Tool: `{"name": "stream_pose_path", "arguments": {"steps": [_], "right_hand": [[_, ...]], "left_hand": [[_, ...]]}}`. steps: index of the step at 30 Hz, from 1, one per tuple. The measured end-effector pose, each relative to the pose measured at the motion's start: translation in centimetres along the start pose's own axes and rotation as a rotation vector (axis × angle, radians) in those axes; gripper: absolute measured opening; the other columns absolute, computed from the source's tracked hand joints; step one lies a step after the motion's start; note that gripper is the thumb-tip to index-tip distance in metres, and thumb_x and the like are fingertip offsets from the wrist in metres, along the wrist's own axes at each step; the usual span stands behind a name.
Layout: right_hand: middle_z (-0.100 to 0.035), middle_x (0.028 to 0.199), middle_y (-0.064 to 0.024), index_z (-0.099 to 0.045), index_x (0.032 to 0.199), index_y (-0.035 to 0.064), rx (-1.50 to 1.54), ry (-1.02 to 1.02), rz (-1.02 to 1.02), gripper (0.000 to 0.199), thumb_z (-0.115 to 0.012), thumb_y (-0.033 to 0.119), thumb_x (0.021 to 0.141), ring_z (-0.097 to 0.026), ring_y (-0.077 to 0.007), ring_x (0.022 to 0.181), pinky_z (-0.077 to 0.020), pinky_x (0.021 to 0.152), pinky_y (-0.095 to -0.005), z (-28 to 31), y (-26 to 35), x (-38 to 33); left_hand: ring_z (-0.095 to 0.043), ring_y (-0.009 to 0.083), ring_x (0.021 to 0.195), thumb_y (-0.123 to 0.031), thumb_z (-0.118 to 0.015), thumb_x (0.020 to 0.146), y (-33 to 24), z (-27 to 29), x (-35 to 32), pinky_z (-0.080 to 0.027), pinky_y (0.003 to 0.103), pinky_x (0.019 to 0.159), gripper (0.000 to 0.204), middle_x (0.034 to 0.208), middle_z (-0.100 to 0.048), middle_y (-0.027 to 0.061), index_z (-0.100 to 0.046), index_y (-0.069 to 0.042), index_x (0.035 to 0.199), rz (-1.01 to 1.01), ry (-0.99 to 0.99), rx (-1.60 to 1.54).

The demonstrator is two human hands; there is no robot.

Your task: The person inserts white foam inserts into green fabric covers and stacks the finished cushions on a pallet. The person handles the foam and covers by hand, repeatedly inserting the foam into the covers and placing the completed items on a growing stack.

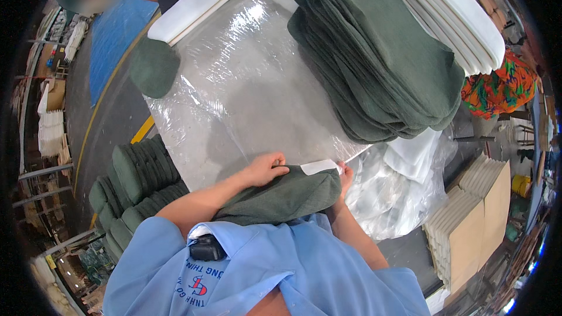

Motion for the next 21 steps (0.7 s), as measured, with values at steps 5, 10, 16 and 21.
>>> {"name": "stream_pose_path", "arguments": {"steps": [5,10,16,21], "right_hand": [[-0.065,0.088,-0.0069,-0.058,0.109,0.0029,0.031,0.002,-0.024,0.03,-0.067,0.032,0.105,-0.062,-0.0173,0.076,-0.0535,0.067,-0.0354,-0.6,0.3,-0.9],[-0.065,0.09,-0.0064,-0.059,0.11,0.0053,-0.005,0.085,0.002,0.026,-0.067,0.029,0.105,-0.062,-0.0173,0.077,-0.0536,0.067,-0.0351,-0.1,0.7,0.2],[-0.06,0.092,0.0004,-0.06,0.128,0.0057,-0.519,0.327,0.155,0.033,-0.065,0.028,0.104,-0.058,-0.0109,0.086,-0.0499,0.083,-0.0287,-0.7,13.7,-4.0],[-0.062,0.127,-0.0109,-0.053,0.149,0.0072,-1.156,1.214,0.913,0.081,-0.088,0.036,0.081,-0.061,-0.0252,0.117,-0.0481,0.099,-0.04,-14.3,22.5,-22.2]], "left_hand": [[-0.061,0.0163,0.083,-0.044,-0.078,0.095,4.2,2.5,-2.6,-0.049,0.039,0.069,0.041,0.085,-0.068,0.0047,-0.068,-0.004,0.091,0.325,0.444,-0.061],[-0.058,0.0121,0.083,-0.032,-0.078,0.095,4.6,1.8,-1.7,-0.049,0.033,0.076,0.029,0.086,-0.067,0.0016,-0.073,-0.004,0.101,0.228,0.055,-0.213],[-0.06,0.0064,0.085,-0.028,-0.08,0.095,9.6,4.5,-11.9,-0.049,0.028,0.077,0.025,0.09,-0.07,-0.002,-0.074,-0.005,0.103,0.349,0.218,-0.481],[-0.06,0.0079,0.084,-0.021,-0.079,0.094,12.5,4.4,-16.4,-0.049,0.027,0.077,0.017,0.089,-0.068,-0.0038,-0.071,-0.006,0.098,0.232,0.055,-0.725]]}}
Point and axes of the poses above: each hand's wrist, its own x-axis towards the middle knuckle, its own z-axis out of the back of the hand, y = z × x, the point moved 6 cm from there along x, towards the middle knuckle
